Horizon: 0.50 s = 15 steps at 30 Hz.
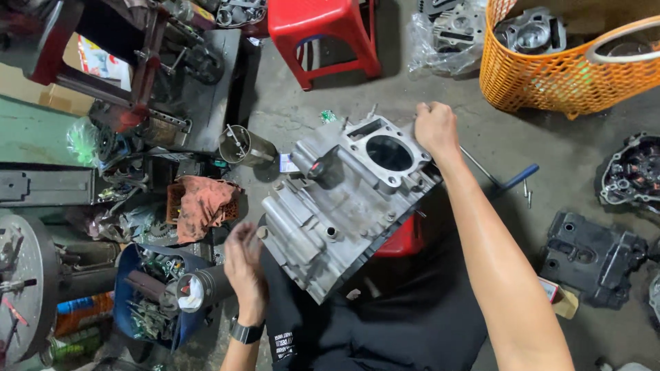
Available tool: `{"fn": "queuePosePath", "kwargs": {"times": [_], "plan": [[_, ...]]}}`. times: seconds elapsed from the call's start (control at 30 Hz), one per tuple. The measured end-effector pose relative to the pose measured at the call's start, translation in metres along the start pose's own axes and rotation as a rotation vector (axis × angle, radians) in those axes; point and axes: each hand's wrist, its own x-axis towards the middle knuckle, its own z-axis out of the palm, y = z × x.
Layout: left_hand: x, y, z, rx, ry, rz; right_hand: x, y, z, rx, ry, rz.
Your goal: The person sits on the workshop floor holding a motorcycle engine crankcase. They align the two case halves, press them together, rotate and flip the heavy casing repeatedly to check the mating surfaces and bearing bores, and reposition it on their lap while fitting the halves.
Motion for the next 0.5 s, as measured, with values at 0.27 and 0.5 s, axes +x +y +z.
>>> {"fn": "queuePosePath", "kwargs": {"times": [0.27,0.5], "plan": [[-0.026,0.110,0.052,0.503,-0.289,0.585,-0.004,-0.003,-0.003,0.049,0.012,-0.016],[-0.030,0.119,0.069,0.727,-0.430,0.598,-0.006,-0.007,-0.005,0.104,0.020,-0.034]]}}
